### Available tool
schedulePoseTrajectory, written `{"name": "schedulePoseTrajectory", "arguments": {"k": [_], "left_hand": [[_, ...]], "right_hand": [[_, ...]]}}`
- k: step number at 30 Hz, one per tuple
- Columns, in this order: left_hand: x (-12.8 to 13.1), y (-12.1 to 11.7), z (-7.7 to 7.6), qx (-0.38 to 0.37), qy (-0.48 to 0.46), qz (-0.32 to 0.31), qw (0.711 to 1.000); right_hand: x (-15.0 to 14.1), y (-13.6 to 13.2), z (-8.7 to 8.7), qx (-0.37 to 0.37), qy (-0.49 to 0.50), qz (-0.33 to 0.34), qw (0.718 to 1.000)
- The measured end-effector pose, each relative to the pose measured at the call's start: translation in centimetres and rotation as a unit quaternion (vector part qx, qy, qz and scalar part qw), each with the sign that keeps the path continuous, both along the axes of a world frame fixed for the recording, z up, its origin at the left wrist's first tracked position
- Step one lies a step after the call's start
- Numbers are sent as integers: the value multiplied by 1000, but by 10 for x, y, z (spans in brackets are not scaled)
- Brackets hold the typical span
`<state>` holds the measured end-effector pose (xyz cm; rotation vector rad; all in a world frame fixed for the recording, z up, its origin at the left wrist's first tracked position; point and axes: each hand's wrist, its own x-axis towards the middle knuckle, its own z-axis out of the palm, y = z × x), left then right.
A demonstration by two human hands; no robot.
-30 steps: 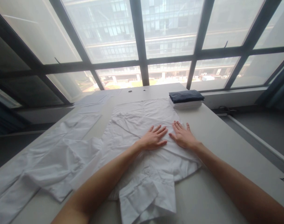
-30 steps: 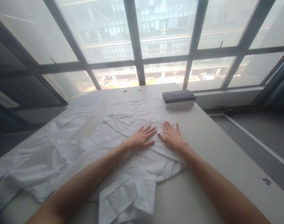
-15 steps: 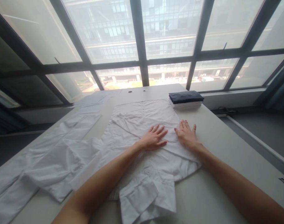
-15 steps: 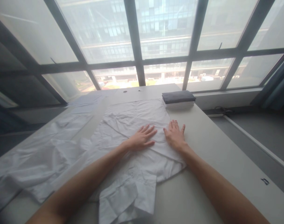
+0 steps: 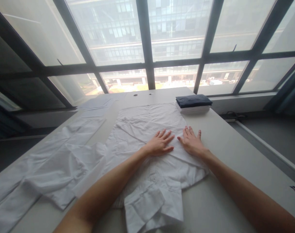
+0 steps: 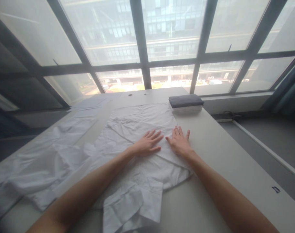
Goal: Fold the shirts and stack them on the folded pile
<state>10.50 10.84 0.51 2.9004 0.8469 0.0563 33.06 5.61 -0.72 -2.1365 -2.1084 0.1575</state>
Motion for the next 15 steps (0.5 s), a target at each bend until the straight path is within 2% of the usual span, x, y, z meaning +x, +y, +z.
{"name": "schedulePoseTrajectory", "arguments": {"k": [7,15], "left_hand": [[0,-1,1,0,0,1,1000],[0,-1,2,-3,-3,-1,1000]], "right_hand": [[0,-5,13,124,-6,-18,992],[-3,-4,13,109,3,13,994]]}}
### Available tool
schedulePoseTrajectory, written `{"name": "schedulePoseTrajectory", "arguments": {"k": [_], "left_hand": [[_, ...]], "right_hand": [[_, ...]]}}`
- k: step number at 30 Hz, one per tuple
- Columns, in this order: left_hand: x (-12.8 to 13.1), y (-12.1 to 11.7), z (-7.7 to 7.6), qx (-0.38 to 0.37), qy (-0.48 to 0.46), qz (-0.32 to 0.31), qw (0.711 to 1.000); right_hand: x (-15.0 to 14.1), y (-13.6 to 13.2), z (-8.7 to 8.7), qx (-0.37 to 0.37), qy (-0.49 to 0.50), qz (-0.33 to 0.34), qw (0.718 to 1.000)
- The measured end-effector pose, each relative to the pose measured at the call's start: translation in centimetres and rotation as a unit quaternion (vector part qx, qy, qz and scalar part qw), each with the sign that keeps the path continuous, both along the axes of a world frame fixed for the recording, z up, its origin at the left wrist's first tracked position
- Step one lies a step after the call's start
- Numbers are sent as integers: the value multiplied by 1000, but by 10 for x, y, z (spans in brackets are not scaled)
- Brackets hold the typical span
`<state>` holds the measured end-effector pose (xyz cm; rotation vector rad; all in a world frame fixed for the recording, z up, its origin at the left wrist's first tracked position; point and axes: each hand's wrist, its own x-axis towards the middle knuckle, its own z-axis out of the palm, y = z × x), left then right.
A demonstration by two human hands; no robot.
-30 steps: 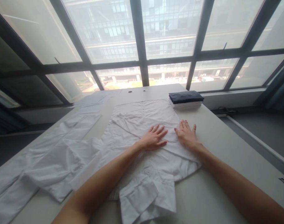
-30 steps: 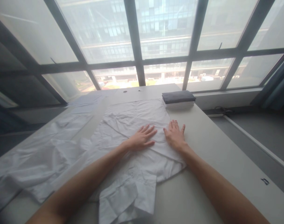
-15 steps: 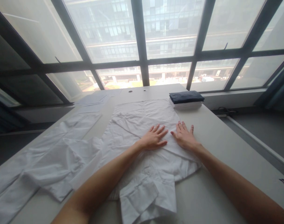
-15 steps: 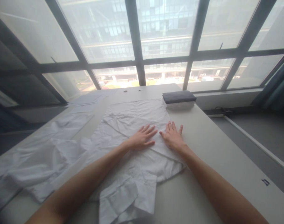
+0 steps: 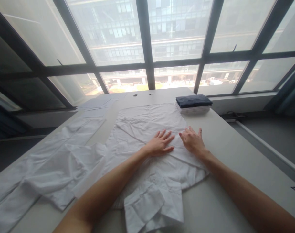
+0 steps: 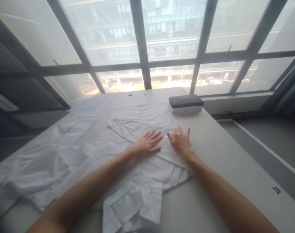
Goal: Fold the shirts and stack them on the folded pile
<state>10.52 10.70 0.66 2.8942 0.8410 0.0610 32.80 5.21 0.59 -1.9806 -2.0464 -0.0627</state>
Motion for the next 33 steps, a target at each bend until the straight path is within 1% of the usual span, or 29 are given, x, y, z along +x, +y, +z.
{"name": "schedulePoseTrajectory", "arguments": {"k": [7,12,15,18,21,23,25,27,28,30,33], "left_hand": [[0,1,-1,8,-3,1,1000],[0,1,0,5,1,-1,1000],[1,0,1,7,3,-1,1000],[0,1,0,10,5,-1,1000],[0,1,0,11,4,1,1000],[0,1,-1,9,2,0,1000],[1,2,-1,8,2,-1,1000],[1,2,-1,10,2,-2,1000],[1,1,-1,9,2,-2,1000],[1,1,0,5,0,1,1000],[2,-1,1,-5,-7,6,1000]], "right_hand": [[-1,-2,4,13,2,-33,999],[-2,-4,6,5,0,-28,1000],[-1,-4,5,12,3,-28,1000],[4,0,1,31,22,-39,999],[10,5,0,68,54,-44,995],[12,6,3,95,59,-13,994],[7,4,8,120,46,41,991],[-2,0,10,129,27,93,987],[-7,-2,10,120,19,114,986],[-18,-4,5,74,6,138,988],[-25,-2,-8,-17,-5,137,990]]}}
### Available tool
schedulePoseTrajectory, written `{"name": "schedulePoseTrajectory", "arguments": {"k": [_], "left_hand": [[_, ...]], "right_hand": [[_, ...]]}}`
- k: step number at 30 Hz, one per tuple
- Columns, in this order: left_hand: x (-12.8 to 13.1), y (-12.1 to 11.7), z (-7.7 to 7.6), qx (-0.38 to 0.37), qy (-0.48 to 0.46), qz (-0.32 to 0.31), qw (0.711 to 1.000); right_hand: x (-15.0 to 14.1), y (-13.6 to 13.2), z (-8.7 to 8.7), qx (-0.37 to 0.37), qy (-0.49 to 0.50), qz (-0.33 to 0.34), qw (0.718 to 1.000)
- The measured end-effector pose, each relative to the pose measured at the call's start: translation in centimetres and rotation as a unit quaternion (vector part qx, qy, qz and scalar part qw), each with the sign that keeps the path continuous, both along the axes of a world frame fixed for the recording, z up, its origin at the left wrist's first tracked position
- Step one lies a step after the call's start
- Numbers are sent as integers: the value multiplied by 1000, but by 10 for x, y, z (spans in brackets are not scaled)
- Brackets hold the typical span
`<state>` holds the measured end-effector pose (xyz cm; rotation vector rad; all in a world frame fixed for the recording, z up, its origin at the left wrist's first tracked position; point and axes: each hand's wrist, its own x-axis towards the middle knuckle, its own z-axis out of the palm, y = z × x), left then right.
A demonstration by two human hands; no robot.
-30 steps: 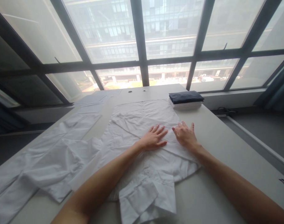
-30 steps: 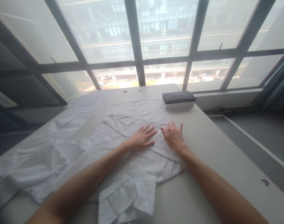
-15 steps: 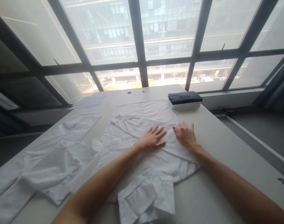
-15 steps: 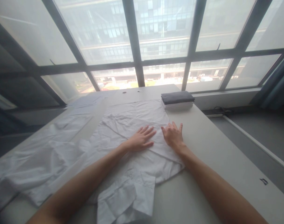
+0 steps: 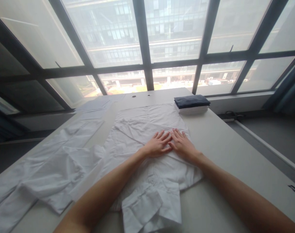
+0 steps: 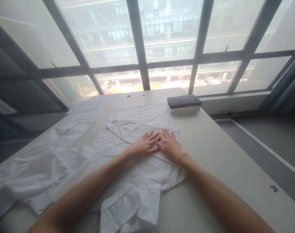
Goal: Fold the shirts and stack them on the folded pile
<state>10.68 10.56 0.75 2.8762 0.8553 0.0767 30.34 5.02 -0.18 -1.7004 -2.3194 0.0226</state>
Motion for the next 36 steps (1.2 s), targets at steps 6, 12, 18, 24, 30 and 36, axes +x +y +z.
{"name": "schedulePoseTrajectory", "arguments": {"k": [6,12,18,24,30,36], "left_hand": [[1,-1,2,2,1,-2,1000],[0,2,-3,12,-8,-5,1000],[0,2,-4,13,-12,-7,1000],[0,2,-3,9,-13,-7,1000],[0,2,-4,10,-16,-8,1000],[0,3,-5,18,-16,-9,1000]], "right_hand": [[4,7,-14,-30,-6,-11,999],[3,6,-12,-36,-1,-10,999],[3,6,-11,-39,7,-13,999],[3,6,-11,-42,19,-11,999],[4,7,-12,-42,21,-10,999],[4,7,-13,-40,17,-11,999]]}}
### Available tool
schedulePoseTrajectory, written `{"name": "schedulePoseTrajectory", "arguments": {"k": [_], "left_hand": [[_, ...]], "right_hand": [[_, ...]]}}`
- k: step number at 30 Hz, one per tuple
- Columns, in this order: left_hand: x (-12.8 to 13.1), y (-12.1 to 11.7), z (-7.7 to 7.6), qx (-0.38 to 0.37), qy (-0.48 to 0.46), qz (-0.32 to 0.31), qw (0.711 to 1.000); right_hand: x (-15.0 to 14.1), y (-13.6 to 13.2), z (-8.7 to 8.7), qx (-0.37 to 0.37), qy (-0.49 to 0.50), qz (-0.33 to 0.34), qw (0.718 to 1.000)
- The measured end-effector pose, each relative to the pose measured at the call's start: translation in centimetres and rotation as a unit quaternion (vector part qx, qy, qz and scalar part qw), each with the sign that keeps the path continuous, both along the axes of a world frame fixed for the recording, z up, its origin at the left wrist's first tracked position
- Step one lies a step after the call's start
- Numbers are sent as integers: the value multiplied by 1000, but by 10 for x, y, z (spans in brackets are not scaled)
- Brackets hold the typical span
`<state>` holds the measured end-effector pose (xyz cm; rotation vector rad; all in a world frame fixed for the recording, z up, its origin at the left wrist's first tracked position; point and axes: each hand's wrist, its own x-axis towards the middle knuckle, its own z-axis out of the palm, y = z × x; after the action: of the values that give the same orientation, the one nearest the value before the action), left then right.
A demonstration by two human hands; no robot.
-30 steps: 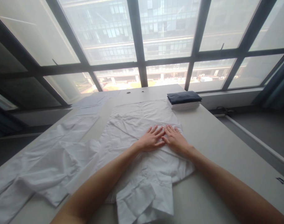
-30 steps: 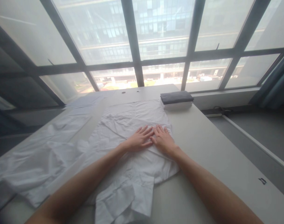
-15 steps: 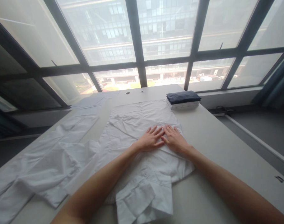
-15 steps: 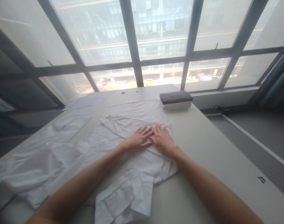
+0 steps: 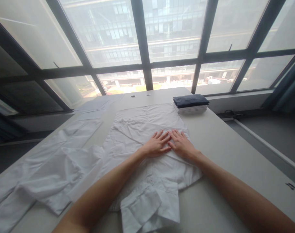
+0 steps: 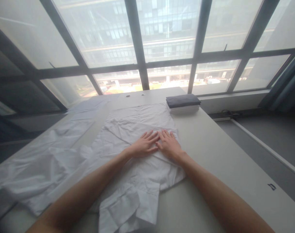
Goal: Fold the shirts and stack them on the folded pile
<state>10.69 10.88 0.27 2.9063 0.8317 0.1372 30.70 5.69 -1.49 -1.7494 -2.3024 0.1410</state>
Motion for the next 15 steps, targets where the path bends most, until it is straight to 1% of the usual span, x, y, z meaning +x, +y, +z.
{"name": "schedulePoseTrajectory", "arguments": {"k": [15], "left_hand": [[0,0,0,-5,2,3,1000]], "right_hand": [[0,-2,4,-1,2,3,1000]]}}
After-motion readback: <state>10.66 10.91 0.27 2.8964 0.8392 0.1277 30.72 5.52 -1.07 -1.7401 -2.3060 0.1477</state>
